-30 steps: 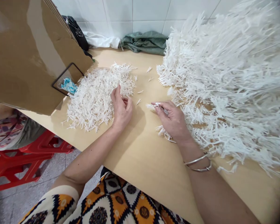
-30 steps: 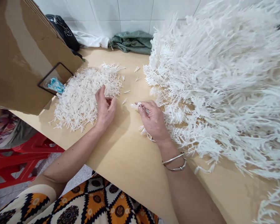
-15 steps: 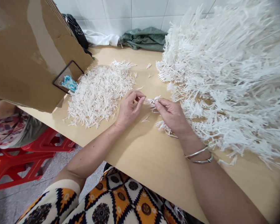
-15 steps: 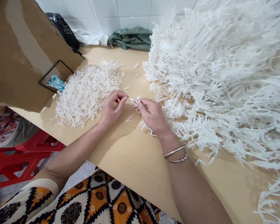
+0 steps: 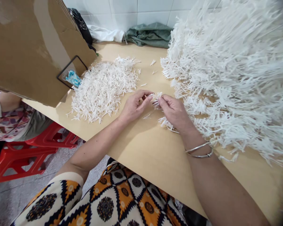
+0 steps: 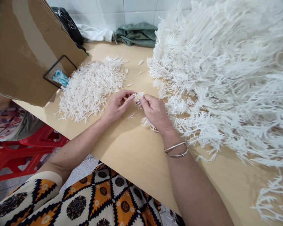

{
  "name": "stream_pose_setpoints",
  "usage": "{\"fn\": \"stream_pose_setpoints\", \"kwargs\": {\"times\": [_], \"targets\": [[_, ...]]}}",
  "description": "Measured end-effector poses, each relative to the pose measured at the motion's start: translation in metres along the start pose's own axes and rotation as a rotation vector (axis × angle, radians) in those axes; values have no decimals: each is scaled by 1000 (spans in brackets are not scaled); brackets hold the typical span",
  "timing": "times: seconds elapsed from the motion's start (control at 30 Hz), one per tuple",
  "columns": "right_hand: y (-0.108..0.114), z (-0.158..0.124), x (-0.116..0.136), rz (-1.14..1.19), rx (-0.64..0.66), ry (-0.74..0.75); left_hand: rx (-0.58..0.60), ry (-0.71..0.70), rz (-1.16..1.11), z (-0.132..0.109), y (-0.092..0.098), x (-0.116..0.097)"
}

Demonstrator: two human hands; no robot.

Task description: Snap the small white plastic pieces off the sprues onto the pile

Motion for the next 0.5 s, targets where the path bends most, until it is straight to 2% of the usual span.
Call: {"fn": "stream_pose_setpoints", "kwargs": {"times": [0.13,0.23,0.37,0.5], "targets": [[-2,-2,6,111,80,-19,67,114,-154,2,1,2],[-3,-3,9,178,127,-37,148,112,-241,4,-5,3],[-3,-2,8,173,142,-44,226,89,-432,4,-13,6],[-5,-1,7,114,182,-30,249,159,-589,3,-16,11]]}}
Point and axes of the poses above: each hand's wrist, its own z-axis towards the middle knuckle, its own y-axis out of the back of the hand, x = y × z, the point moved 5 cm from there along z, towards the middle knuckle, and after that the axes turned 11 degrees about z, right-handed, at the moved point
